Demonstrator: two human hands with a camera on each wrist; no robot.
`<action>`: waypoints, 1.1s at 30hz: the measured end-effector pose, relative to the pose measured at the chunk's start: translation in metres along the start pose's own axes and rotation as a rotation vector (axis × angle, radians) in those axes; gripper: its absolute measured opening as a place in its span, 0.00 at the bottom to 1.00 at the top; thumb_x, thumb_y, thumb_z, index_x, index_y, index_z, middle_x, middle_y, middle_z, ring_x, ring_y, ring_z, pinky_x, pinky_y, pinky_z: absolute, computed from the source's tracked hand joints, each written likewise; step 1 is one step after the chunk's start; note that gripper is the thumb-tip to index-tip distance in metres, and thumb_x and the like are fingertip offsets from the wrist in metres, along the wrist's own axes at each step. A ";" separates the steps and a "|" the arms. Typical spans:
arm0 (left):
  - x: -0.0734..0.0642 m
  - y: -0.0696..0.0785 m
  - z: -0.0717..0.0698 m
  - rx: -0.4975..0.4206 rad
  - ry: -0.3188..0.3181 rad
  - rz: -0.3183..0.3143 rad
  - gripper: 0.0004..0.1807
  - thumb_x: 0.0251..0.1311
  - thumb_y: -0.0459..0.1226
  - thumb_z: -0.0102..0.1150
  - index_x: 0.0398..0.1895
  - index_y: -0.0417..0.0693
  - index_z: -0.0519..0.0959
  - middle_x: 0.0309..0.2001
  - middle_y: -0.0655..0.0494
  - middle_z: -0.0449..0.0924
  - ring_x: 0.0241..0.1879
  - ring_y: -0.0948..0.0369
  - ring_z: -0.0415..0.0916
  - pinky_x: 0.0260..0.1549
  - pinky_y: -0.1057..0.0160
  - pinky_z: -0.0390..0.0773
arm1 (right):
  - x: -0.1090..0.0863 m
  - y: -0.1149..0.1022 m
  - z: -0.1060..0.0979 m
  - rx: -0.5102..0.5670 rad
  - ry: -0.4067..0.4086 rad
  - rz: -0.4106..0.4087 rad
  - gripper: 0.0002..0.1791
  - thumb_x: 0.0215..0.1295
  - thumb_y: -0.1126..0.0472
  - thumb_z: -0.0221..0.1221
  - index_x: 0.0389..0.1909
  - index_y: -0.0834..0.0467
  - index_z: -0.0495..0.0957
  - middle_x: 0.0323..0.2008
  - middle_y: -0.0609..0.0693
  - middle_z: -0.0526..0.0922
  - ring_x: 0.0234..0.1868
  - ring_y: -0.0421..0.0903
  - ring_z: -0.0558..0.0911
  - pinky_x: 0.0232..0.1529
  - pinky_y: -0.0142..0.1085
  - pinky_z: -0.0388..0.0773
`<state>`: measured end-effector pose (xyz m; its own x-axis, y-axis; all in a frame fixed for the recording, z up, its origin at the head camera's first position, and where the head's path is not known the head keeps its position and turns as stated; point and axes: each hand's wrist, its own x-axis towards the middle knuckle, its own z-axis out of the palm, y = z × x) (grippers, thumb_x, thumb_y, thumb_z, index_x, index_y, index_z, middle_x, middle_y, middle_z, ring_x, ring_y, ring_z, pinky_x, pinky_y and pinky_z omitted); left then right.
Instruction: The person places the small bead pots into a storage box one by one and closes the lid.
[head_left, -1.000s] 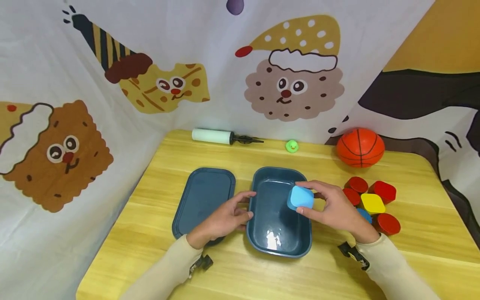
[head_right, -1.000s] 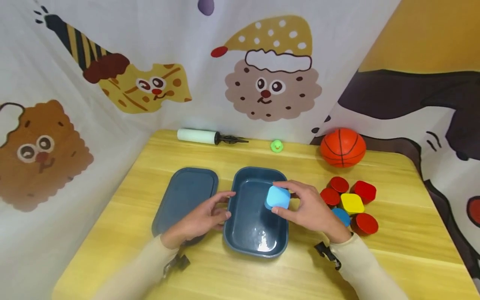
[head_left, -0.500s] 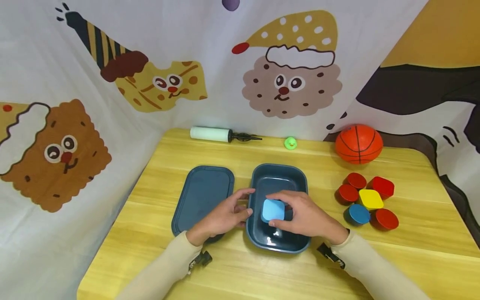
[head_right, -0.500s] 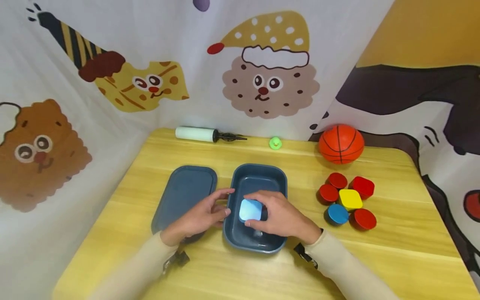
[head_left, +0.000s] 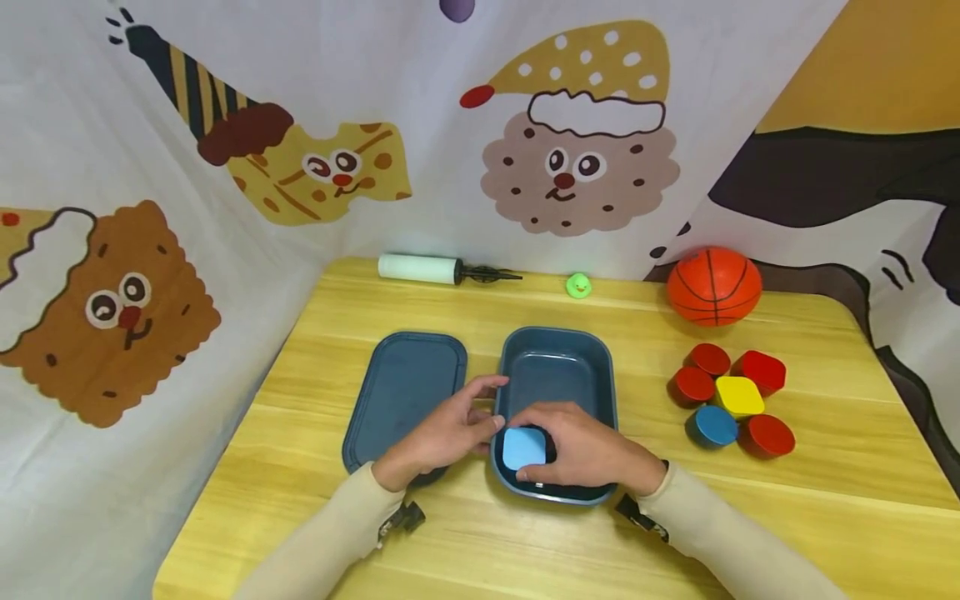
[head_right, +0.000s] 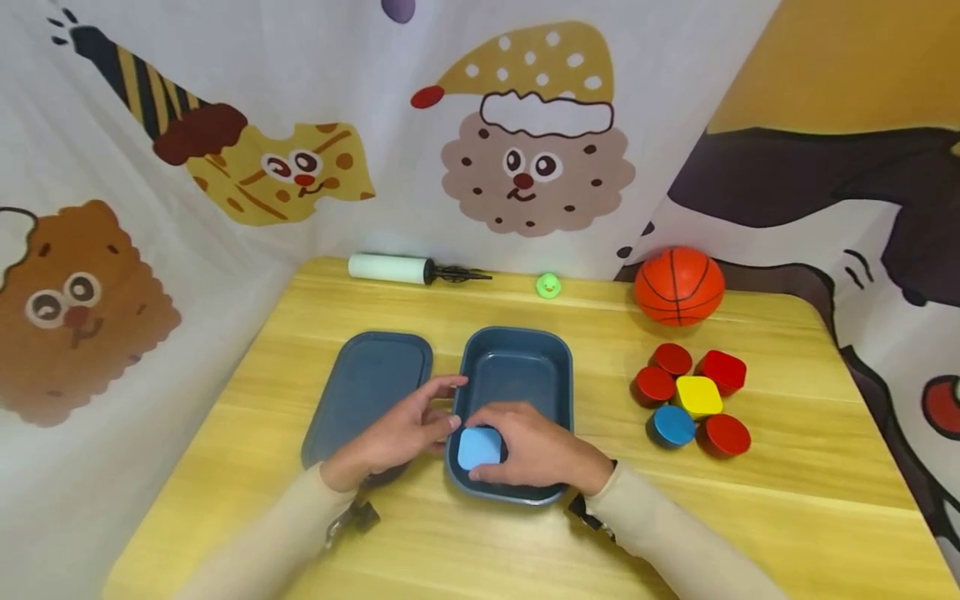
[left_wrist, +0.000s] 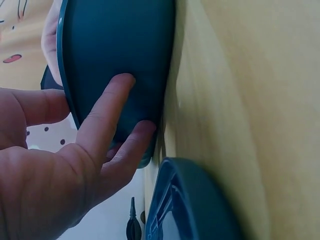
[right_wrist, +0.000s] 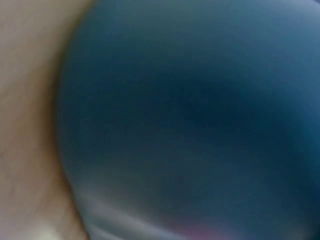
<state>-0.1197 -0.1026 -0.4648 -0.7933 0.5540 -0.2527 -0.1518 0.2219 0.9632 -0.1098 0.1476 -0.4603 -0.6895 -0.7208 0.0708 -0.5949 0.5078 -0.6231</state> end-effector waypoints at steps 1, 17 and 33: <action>0.000 0.000 0.000 0.000 0.000 0.000 0.33 0.80 0.35 0.53 0.84 0.55 0.57 0.78 0.39 0.60 0.60 0.51 0.83 0.48 0.53 0.89 | 0.000 0.000 0.001 -0.002 -0.011 0.002 0.29 0.59 0.43 0.77 0.58 0.47 0.82 0.51 0.38 0.86 0.48 0.36 0.81 0.49 0.34 0.81; 0.001 -0.004 -0.001 -0.021 -0.012 0.003 0.33 0.81 0.36 0.53 0.84 0.57 0.57 0.77 0.40 0.61 0.59 0.53 0.83 0.48 0.53 0.89 | 0.001 0.001 0.003 -0.013 -0.076 -0.024 0.26 0.65 0.46 0.74 0.61 0.48 0.80 0.55 0.38 0.85 0.53 0.36 0.82 0.54 0.37 0.81; 0.002 -0.005 -0.001 -0.065 -0.028 0.004 0.34 0.81 0.36 0.53 0.84 0.54 0.56 0.77 0.37 0.61 0.63 0.45 0.81 0.49 0.52 0.89 | -0.003 -0.002 -0.016 0.061 0.031 -0.036 0.28 0.67 0.49 0.73 0.64 0.53 0.80 0.56 0.49 0.87 0.53 0.46 0.87 0.48 0.37 0.88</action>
<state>-0.1212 -0.1031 -0.4704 -0.7775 0.5768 -0.2507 -0.1874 0.1680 0.9678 -0.1135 0.1564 -0.4472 -0.6814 -0.7224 0.1174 -0.5938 0.4519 -0.6657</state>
